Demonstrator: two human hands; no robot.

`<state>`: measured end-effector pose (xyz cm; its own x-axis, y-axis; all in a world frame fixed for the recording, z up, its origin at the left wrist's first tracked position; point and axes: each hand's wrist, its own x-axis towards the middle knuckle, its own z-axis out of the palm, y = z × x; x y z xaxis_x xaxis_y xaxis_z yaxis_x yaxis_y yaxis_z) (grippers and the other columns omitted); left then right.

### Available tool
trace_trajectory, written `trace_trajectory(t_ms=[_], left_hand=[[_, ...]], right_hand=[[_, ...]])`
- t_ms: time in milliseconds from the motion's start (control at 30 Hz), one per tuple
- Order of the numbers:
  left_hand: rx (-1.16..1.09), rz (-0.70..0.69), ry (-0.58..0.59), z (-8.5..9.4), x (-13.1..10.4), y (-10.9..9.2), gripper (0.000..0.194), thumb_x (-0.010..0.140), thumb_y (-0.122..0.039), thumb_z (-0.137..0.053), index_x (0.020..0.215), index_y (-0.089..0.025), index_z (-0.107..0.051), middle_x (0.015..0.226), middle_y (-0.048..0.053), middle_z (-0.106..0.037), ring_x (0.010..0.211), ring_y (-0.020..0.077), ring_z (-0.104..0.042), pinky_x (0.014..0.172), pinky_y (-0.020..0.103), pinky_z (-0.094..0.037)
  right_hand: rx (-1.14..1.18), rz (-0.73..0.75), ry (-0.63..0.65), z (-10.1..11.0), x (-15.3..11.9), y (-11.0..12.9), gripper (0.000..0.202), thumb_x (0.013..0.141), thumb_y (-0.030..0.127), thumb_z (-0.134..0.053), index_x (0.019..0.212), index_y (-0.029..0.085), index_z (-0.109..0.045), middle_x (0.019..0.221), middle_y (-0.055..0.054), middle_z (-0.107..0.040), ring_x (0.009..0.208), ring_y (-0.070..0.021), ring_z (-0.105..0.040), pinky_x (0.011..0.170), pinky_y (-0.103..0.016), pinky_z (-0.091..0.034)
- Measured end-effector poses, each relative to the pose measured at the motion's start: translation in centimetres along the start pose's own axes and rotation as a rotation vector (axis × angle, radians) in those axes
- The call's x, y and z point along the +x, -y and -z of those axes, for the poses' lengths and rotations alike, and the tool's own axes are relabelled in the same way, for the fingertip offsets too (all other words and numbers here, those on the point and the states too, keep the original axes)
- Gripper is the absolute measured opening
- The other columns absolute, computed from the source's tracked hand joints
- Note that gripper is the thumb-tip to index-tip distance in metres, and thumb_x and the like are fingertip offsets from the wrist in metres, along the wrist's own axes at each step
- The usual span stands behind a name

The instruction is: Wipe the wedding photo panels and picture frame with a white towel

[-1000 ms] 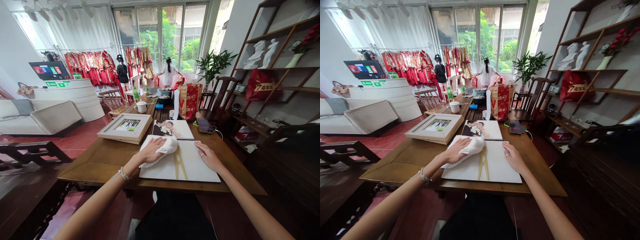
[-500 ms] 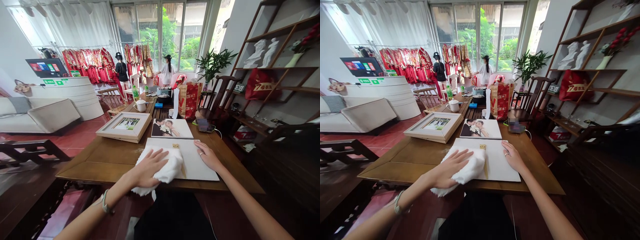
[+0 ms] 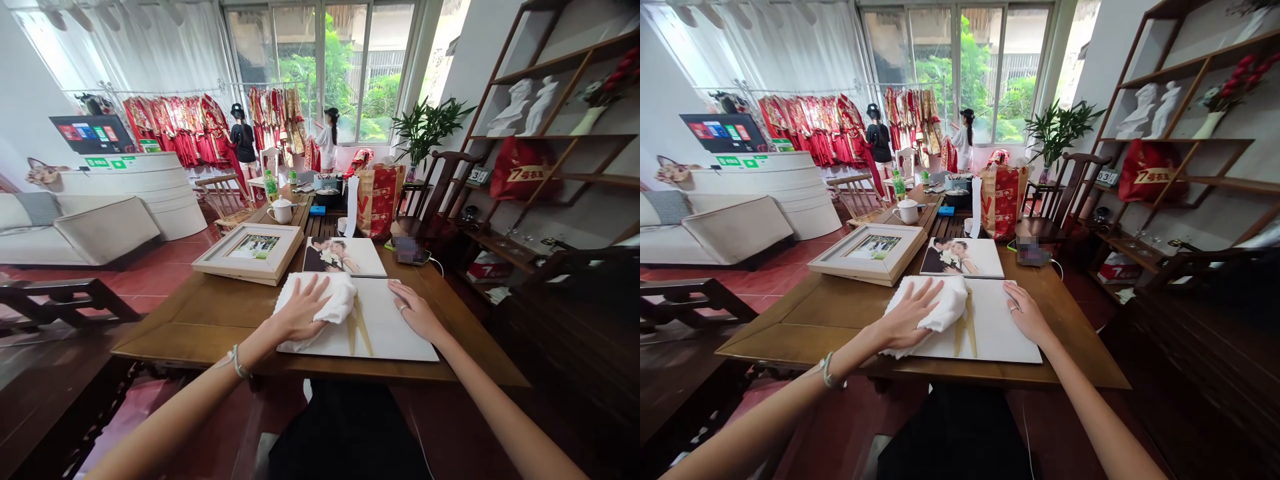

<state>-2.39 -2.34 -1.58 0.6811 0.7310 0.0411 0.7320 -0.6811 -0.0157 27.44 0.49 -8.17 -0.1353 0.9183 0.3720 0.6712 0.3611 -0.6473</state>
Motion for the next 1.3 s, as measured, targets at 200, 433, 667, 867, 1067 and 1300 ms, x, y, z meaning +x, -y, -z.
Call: trace_trajectory(t_ms=[200,433,667,867,1067,1300], left_hand=[[-0.035,-0.079,0.074,1.1,-4.2,-4.3,0.071,0.074,-0.035,-0.051,0.139,-0.019,-0.026,0.150,0.014,-0.002,0.133,0.0399,0.006,0.099,0.068,-0.004],[0.057,-0.021,0.132,1.2,-2.1,-3.1,0.060,0.081,-0.037,-0.046,0.136,-0.015,-0.033,0.148,0.018,-0.008,0.133,0.0410,-0.002,0.098,0.068,-0.008],[0.098,0.102,0.094,1.0,3.0,0.2,0.056,0.091,-0.043,-0.029,0.139,-0.015,-0.026,0.148,0.019,-0.014,0.133,0.0413,-0.009,0.097,0.067,-0.015],[0.101,0.116,0.064,0.7,0.0,-4.2,0.071,0.083,-0.044,-0.041,0.142,-0.011,-0.017,0.146,0.024,-0.011,0.132,0.0441,-0.004,0.098,0.067,-0.011],[0.051,0.065,0.047,-0.1,-3.4,-8.3,0.094,0.072,-0.052,-0.051,0.144,-0.013,-0.005,0.147,0.025,-0.001,0.130,0.0463,0.006,0.097,0.069,-0.005],[0.052,0.166,0.009,-0.2,2.2,-4.9,0.072,0.083,-0.041,-0.042,0.143,-0.013,-0.016,0.146,0.025,-0.014,0.132,0.0447,-0.007,0.097,0.068,-0.013]], right_hand=[[-0.010,-0.001,-0.003,-0.1,0.1,0.0,0.042,0.081,0.019,-0.041,0.119,0.020,-0.057,0.131,-0.007,-0.052,0.128,-0.0224,-0.040,0.109,-0.047,-0.027],[0.001,-0.006,-0.007,-0.1,0.0,0.0,0.041,0.081,0.019,-0.041,0.120,0.019,-0.057,0.132,-0.008,-0.051,0.128,-0.0224,-0.039,0.110,-0.046,-0.026],[-0.018,0.003,0.010,0.0,0.0,-0.2,0.042,0.082,0.020,-0.040,0.121,0.017,-0.055,0.133,-0.009,-0.050,0.128,-0.0223,-0.039,0.109,-0.046,-0.027],[-0.010,-0.004,0.014,0.0,0.0,-0.1,0.043,0.082,0.020,-0.040,0.121,0.015,-0.055,0.133,-0.010,-0.050,0.129,-0.0228,-0.038,0.110,-0.045,-0.026],[0.013,0.004,-0.012,-0.2,0.0,-0.2,0.042,0.081,0.019,-0.041,0.120,0.018,-0.057,0.132,-0.008,-0.051,0.128,-0.0227,-0.039,0.110,-0.046,-0.027],[0.002,0.016,0.000,-0.1,0.0,-0.5,0.042,0.081,0.020,-0.041,0.120,0.017,-0.056,0.132,-0.009,-0.051,0.128,-0.0229,-0.040,0.109,-0.046,-0.028]])
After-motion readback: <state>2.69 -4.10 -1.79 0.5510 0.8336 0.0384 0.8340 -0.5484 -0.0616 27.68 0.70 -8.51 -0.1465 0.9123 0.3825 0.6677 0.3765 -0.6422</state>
